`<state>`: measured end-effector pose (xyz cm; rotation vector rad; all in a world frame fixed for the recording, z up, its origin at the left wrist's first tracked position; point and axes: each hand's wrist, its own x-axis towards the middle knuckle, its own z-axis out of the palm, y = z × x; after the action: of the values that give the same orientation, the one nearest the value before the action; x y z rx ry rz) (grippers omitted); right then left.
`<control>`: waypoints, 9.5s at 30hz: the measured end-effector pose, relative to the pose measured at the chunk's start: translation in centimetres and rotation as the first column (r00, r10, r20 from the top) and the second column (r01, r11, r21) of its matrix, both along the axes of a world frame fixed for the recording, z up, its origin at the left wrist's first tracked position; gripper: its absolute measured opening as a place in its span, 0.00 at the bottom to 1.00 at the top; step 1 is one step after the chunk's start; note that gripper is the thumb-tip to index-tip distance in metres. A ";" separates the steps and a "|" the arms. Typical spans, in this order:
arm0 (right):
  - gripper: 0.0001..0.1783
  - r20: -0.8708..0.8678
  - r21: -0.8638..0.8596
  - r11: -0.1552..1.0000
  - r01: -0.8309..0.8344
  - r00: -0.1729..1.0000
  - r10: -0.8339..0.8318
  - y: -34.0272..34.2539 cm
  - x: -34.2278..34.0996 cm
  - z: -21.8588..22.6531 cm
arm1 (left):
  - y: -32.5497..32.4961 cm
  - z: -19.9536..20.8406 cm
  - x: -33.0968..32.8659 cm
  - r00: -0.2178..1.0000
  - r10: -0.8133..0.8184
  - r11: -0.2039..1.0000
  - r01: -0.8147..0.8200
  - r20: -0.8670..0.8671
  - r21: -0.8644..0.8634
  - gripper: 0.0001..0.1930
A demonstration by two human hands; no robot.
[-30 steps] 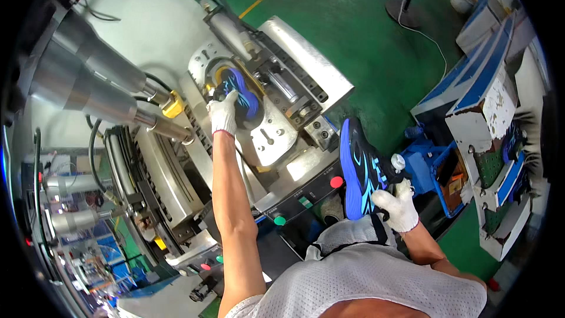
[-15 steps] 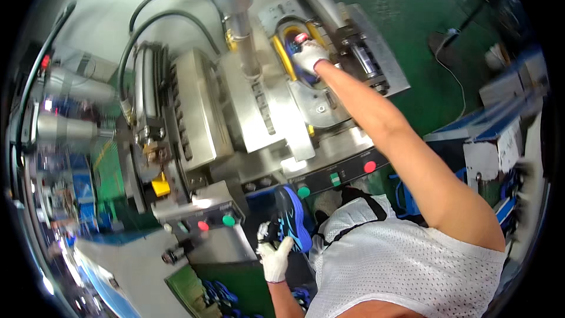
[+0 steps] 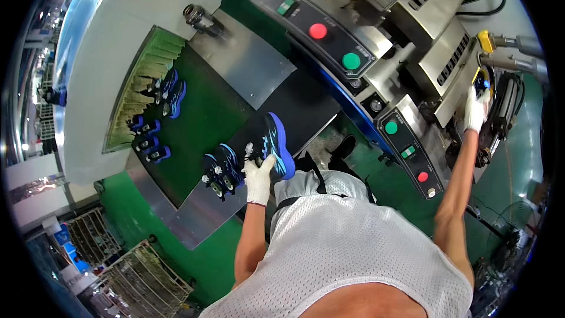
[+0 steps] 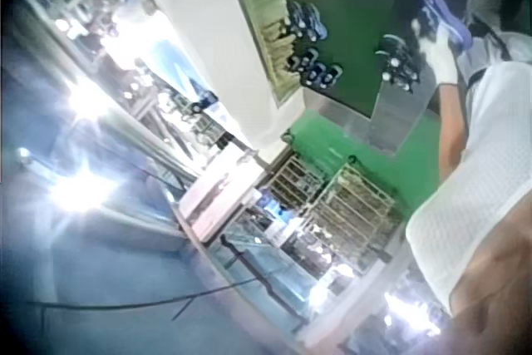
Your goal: The person operates a lasting machine by placing shoes onto the machine's molds, pressing buttons to activate the pneumatic press, and then removing the shoes and placing them into a cooling tunnel.
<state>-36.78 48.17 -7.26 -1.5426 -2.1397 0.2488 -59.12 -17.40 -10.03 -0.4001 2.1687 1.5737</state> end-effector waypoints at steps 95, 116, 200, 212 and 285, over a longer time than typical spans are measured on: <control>0.22 -0.560 0.285 0.363 0.887 0.462 -0.688 -53.2 44.8 16.4 | 18.0 5.8 62.7 -0.463 -0.377 -0.852 0.514 -0.802 0.104 0.24; 0.26 0.207 -0.805 0.557 0.202 0.977 -0.056 -45.5 8.6 -9.0 | -21.1 -3.1 -45.9 0.868 -0.441 0.636 0.124 -0.227 -0.762 0.28; 0.09 -0.432 -0.899 0.205 -0.388 0.861 -0.268 13.6 -54.2 -3.1 | 1.7 2.3 -2.6 0.974 0.103 0.797 -0.201 -0.201 -0.569 0.30; 0.58 0.742 -0.471 0.733 -0.491 0.230 0.630 -32.7 -32.1 2.6 | -11.6 -8.2 -1.2 0.861 0.310 0.539 -0.509 -0.404 -0.671 0.26; 0.22 -0.738 -0.666 0.744 0.050 0.104 -0.667 -37.9 17.9 10.4 | 69.6 3.2 17.3 -0.096 -0.886 0.187 0.821 -0.453 -0.540 0.40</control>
<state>-18.83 10.29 3.17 -1.4283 -0.5481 1.2995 -41.86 52.23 -6.80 1.6922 2.0154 0.7393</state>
